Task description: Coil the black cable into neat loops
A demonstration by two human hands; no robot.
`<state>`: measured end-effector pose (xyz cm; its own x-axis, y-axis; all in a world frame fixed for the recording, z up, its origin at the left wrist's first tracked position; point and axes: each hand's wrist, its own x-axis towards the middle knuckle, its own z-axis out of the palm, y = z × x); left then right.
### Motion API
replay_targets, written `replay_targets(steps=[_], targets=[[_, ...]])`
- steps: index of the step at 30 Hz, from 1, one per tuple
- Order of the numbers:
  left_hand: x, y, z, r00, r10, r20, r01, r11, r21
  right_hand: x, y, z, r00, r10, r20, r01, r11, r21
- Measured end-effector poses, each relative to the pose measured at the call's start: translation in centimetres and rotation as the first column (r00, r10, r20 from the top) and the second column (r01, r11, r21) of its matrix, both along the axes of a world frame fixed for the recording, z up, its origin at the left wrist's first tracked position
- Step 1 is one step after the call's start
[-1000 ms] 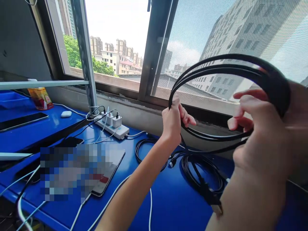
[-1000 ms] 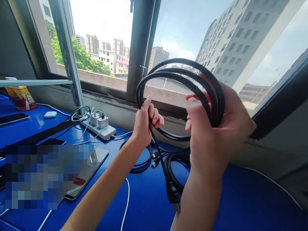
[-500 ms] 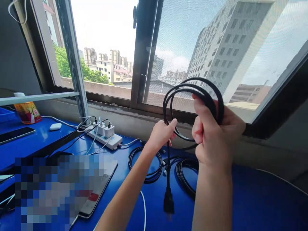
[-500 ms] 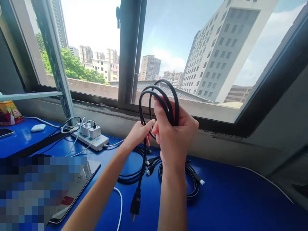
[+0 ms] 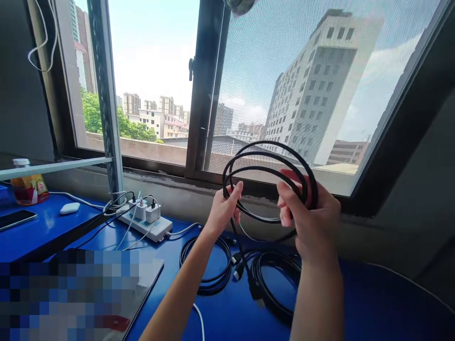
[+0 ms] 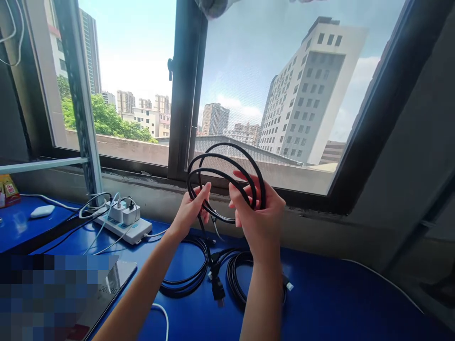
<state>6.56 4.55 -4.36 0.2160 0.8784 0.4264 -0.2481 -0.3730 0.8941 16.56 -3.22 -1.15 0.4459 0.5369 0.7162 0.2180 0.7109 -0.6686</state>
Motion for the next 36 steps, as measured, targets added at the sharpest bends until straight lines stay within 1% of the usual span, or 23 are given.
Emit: replay_targets(steps=[2, 3, 5, 7, 9, 11, 13, 15, 17, 19, 21, 23, 25, 26, 28, 30, 32, 34, 36], targets=[[-0.2, 0.2, -0.2, 0.991, 0.135, 0.013, -0.135, 0.989, 0.062, 0.5, 0.0, 0.0, 0.992, -0.126, 0.027, 0.127, 0.991, -0.030], [-0.3, 0.3, -0.3, 0.977, 0.215, 0.004, -0.214, 0.972, 0.097, 0.6, 0.0, -0.1, 0.983, -0.177, 0.042, 0.178, 0.983, -0.032], [-0.7, 0.4, -0.3, 0.930, 0.367, -0.025, -0.359, 0.920, 0.157, 0.7, 0.0, -0.1, 0.966, -0.249, 0.072, 0.251, 0.968, -0.016], [-1.2, 0.3, -0.1, 0.879, 0.473, -0.065, -0.453, 0.869, 0.200, 0.7, -0.1, -0.1, 0.944, -0.305, 0.125, 0.305, 0.952, 0.015], [-1.8, 0.1, 0.3, 0.830, 0.545, -0.117, -0.510, 0.828, 0.234, 0.5, -0.1, -0.1, 0.918, -0.349, 0.189, 0.349, 0.937, 0.035], [-2.5, -0.3, 1.0, 0.745, 0.640, -0.186, -0.587, 0.762, 0.272, 0.3, -0.3, 0.0, 0.893, -0.385, 0.233, 0.386, 0.922, 0.042], [-3.3, -0.8, 1.7, 0.614, 0.741, -0.273, -0.674, 0.671, 0.308, 0.2, -0.6, 0.0, 0.874, -0.408, 0.263, 0.410, 0.911, 0.049], [-4.0, -1.4, 2.3, 0.478, 0.798, -0.367, -0.730, 0.594, 0.340, 0.1, -0.9, 0.1, 0.851, -0.427, 0.306, 0.433, 0.900, 0.051], [-4.5, -2.1, 2.9, 0.377, 0.808, -0.452, -0.745, 0.555, 0.370, -0.1, -1.2, 0.1, 0.831, -0.444, 0.335, 0.455, 0.889, 0.049], [-4.9, -2.8, 3.3, 0.305, 0.799, -0.519, -0.733, 0.545, 0.407, -0.4, -1.5, 0.2, 0.841, -0.436, 0.321, 0.448, 0.893, 0.040], [-5.1, -3.3, 3.6, 0.266, 0.784, -0.560, -0.703, 0.555, 0.444, -0.7, -1.8, 0.3, 0.874, -0.384, 0.298, 0.399, 0.917, 0.011], [-5.1, -3.7, 3.8, 0.261, 0.779, -0.570, -0.674, 0.570, 0.471, -1.1, -2.0, 0.4, 0.903, -0.317, 0.290, 0.339, 0.940, -0.026], [-5.2, -3.8, 3.8, 0.287, 0.780, -0.556, -0.648, 0.585, 0.488, -1.3, -2.3, 0.5, 0.915, -0.276, 0.293, 0.301, 0.953, -0.041], [-5.3, -3.8, 3.7, 0.310, 0.775, -0.551, -0.627, 0.602, 0.494, -1.3, -2.3, 0.5, 0.919, -0.266, 0.292, 0.287, 0.958, -0.031], [-5.5, -3.6, 3.6, 0.355, 0.742, -0.568, -0.565, 0.655, 0.502, -1.3, -2.5, 0.5, 0.915, -0.266, 0.303, 0.274, 0.962, 0.018], [-5.6, -3.4, 3.3, 0.386, 0.693, -0.608, -0.491, 0.713, 0.501, -1.2, -2.5, 0.4, 0.892, -0.298, 0.340, 0.283, 0.955, 0.095], [-5.6, -3.1, 3.1, 0.421, 0.657, -0.625, -0.429, 0.752, 0.501, -1.2, -2.4, 0.3, 0.845, -0.370, 0.386, 0.323, 0.929, 0.183], [-5.5, -3.0, 2.9, 0.487, 0.646, -0.587, -0.393, 0.763, 0.513, -1.1, -2.3, 0.3, 0.783, -0.463, 0.416, 0.383, 0.885, 0.264], [-5.3, -2.9, 3.0, 0.587, 0.650, -0.483, -0.412, 0.753, 0.513, -1.1, -2.2, 0.4, 0.726, -0.536, 0.431, 0.435, 0.843, 0.317]])
